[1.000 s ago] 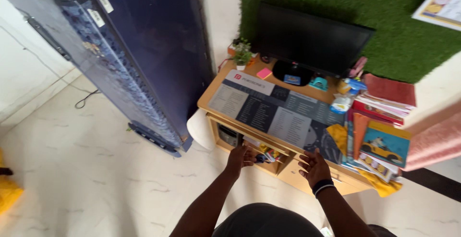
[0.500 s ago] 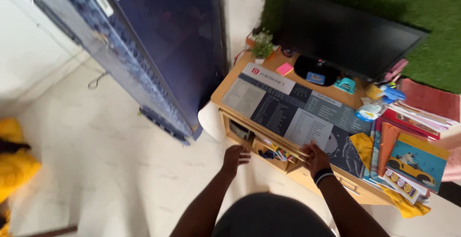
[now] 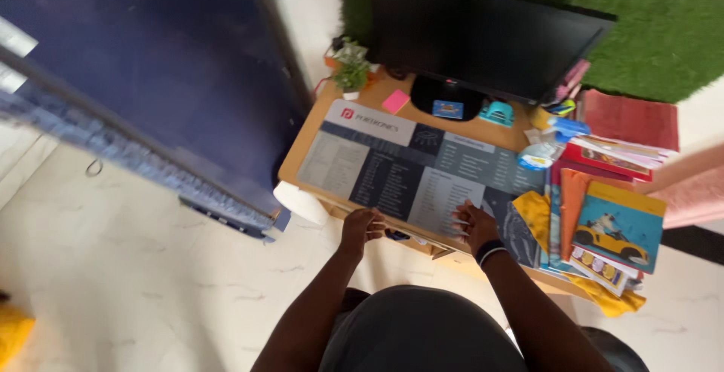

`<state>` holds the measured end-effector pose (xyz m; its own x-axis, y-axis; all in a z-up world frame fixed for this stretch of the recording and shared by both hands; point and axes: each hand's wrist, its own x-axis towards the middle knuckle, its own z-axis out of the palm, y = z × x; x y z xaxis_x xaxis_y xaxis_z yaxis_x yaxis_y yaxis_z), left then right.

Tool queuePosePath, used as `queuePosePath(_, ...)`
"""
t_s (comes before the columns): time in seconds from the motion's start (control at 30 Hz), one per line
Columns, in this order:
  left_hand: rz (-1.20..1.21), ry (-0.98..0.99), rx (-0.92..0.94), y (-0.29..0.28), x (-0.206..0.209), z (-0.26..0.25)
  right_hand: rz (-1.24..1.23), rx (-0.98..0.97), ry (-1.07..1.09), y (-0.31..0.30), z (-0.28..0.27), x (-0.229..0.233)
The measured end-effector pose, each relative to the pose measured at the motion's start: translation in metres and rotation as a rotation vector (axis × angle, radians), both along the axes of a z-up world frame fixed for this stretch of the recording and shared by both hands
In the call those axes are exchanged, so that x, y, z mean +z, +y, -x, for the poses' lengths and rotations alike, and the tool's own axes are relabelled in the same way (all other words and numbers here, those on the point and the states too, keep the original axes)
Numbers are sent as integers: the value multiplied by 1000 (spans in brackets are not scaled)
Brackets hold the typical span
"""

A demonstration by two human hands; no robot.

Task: The person repeatedly picks up small items from a desk, including papers, a plastic wrapper, a rubber band, and a cloth, and throws them into a nearby trash bin. The person also briefly opens a refrigerator door.

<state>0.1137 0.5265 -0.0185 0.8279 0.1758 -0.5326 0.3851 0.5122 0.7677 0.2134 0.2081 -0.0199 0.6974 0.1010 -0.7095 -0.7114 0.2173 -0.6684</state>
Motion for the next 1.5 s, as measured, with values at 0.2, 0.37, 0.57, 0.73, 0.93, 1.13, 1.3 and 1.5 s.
queuePosePath(0.2,9,66,-145,-26,-12,-53,91,-182,105,-39,0,-18)
queuePosePath(0.37,5,-11,-386,-30,-30,-103,179,-330,142,-47,1,-17)
queuePosePath(0.57,-15,10,-564,-74,-47,-186,330,-326,129,-38,-13,-1)
queuePosePath(0.73,-16,-89,-726,-125,-40,-239,489,-241,31,-17,-48,4)
queuePosePath(0.93,-89,-226,-770,-165,-52,-288,1236,15,-439,-27,-109,-17)
queuePosePath(1.13,-169,-175,-701,-192,-67,-317,1184,-39,-412,-42,-187,-37)
queuePosePath(1.3,-130,-109,-671,-209,-85,-334,1189,246,-429,-30,-225,-54)
queuePosePath(1.5,-529,-221,-622,-235,-89,-350,1186,192,-406,-24,-249,-66)
